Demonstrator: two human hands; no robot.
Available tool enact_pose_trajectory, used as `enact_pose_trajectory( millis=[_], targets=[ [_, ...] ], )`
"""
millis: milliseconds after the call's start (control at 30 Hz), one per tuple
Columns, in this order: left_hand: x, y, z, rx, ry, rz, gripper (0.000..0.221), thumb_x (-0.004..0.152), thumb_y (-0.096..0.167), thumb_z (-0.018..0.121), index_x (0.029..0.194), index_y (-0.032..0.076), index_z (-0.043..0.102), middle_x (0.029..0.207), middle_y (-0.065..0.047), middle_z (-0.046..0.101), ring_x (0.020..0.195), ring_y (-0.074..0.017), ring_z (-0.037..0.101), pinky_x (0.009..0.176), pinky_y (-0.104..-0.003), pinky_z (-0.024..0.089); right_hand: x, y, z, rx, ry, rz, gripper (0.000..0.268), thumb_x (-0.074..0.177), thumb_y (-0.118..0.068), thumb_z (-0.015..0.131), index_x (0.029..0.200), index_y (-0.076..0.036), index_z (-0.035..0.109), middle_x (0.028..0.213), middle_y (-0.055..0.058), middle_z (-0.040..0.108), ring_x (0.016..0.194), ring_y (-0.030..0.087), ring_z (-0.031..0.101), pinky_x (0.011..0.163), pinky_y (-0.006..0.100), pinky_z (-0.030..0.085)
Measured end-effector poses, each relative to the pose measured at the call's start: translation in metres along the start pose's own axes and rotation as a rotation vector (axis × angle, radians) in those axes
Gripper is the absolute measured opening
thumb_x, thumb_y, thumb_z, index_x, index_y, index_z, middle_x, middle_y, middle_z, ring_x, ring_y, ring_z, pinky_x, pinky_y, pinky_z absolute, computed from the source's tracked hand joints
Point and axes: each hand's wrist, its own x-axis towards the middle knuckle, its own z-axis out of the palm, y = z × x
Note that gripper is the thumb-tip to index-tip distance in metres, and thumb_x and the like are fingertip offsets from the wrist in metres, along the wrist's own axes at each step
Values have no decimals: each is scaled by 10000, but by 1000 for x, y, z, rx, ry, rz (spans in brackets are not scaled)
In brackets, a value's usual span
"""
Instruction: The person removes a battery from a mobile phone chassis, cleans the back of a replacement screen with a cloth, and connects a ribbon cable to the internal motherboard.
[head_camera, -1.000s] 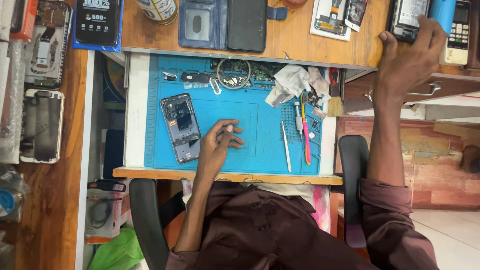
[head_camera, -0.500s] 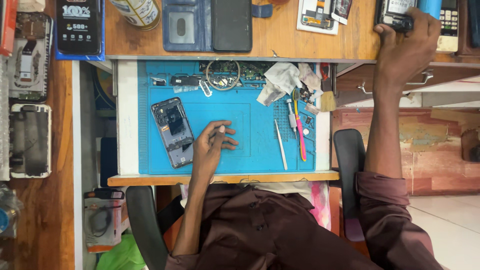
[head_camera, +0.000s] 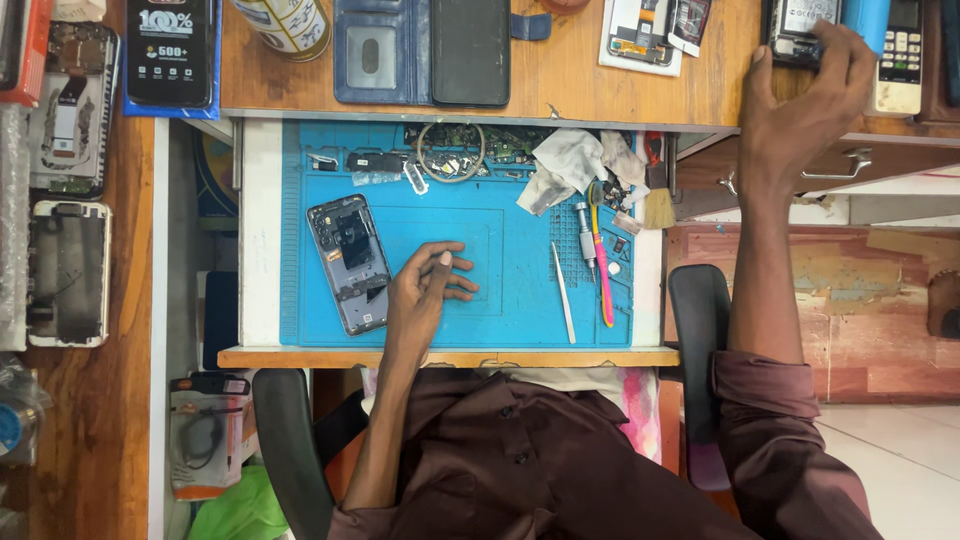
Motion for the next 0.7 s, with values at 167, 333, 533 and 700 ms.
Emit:
enact_pose_trajectory(
  millis=[167,333,533,700],
  targets=[
    [-1,1,0,-17,-4,2,326,1058,222,493,1218,-6,664,1020,-161,732,814,-197,751,694,-312,636,4,-29,-10,-25,0,33,477,940,-132,858,1319,30,619,1406,223,467,1311,373,483,1117,467,460],
    [0,1,0,-23,-3,-5,329,1060,228,492,1215,-2,668,1018,-153,733,815,-196,754,695,-309,635,0,-76,-16,155,-208,-77,451,1031,-135,754,1434,22,627,1565,212,388,1477,371,409,1248,478,426],
    [0,-1,-1,-37,-4,-4,324,1058,233,508,1217,-1,666,1006,-158,732,811,-198,755,685,-311,633,-4,-121,-5,270,-349,-125,307,1111,-185,753,1395,-78,712,1567,179,461,1398,369,442,1131,471,450],
    [1,-2,-2,-32,-10,-5,333,1055,243,503,1216,3,670,1009,-151,737,809,-198,759,683,-313,638,-4,-110,2,236,-299,-95,187,1146,-223,765,1269,-84,751,1512,164,549,1418,351,466,1157,497,450]
  ],
)
